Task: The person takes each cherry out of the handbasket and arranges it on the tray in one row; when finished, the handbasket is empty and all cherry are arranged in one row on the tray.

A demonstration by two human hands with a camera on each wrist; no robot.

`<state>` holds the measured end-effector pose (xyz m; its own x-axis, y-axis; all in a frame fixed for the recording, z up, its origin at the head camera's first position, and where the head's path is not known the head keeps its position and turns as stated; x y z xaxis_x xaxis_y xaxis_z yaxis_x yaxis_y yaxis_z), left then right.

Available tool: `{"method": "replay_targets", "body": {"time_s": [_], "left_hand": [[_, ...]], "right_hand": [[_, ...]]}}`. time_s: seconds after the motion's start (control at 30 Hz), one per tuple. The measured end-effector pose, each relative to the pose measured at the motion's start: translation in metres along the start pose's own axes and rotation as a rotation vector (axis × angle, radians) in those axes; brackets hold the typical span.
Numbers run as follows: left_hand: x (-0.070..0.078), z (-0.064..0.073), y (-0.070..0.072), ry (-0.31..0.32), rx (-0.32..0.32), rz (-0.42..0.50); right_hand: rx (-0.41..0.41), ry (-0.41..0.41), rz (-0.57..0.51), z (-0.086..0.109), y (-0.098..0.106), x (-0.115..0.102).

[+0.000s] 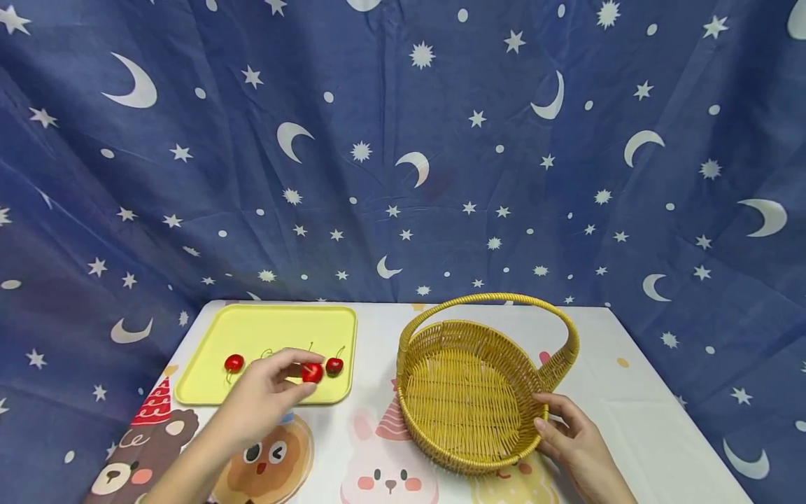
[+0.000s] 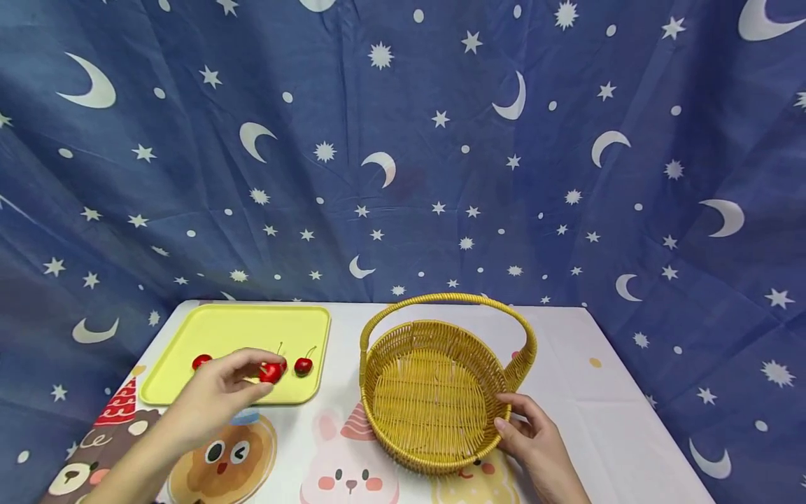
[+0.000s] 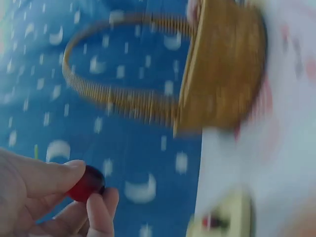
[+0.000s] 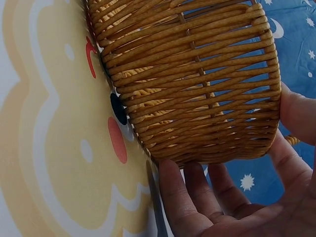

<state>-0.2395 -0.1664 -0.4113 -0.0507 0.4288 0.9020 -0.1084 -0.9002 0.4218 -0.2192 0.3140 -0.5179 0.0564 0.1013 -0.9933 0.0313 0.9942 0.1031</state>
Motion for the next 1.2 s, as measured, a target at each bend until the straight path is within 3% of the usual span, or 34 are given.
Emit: {"method": "replay_targets", "body": {"time_s": [0.1, 0.23, 0.33, 0.47, 0.67, 0.77, 1.07, 1.2], "left_hand": [[-0.028, -0.003, 0.045, 0.05, 0.135, -0.114], [-0.067, -0.012, 0.092, 0.13, 0.232, -0.206], [-0.094, -0.02, 0.115, 0.197, 0.274, -0.274], [-0.119, -0.029, 0.135, 0.243, 0.352, -0.374], [-0.14, -0.038, 0.148, 0.259, 0.443, -0.43], [-0.146, -0.042, 0.148, 0.283, 0.453, -0.451], [-0.153, -0.048, 0.147, 0.334, 0.437, -0.503], [-0.154, -0.052, 0.145, 0.346, 0.378, -0.541]], "right_hand": [[-0.007, 0.011, 0.002, 0.0, -0.001, -0.001], [-0.003, 0.021, 0.012, 0.0, -0.001, -0.002], [0.002, 0.018, 0.014, 0.0, -0.001, -0.001], [0.003, 0.013, 0.013, 0.0, -0.002, 0.0], [-0.016, 0.044, 0.004, 0.0, -0.004, -0.002], [-0.033, 0.078, -0.002, 0.0, -0.004, -0.004], [-0.05, 0.107, -0.017, 0.0, -0.004, -0.005], [-0.048, 0.111, -0.018, 0.001, -0.002, -0.005]]}}
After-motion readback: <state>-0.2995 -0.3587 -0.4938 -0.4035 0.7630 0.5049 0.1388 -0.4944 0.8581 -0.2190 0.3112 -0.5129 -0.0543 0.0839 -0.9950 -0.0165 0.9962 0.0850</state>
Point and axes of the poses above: each hand's wrist, its own z-axis away from the middle knuckle, its own y-axis out of the back of the hand, x = y × z, the point moved 8 cm from there along -z, towards the middle knuckle, and after that the axes turned 10 degrees about y, right-handed, at the moved point
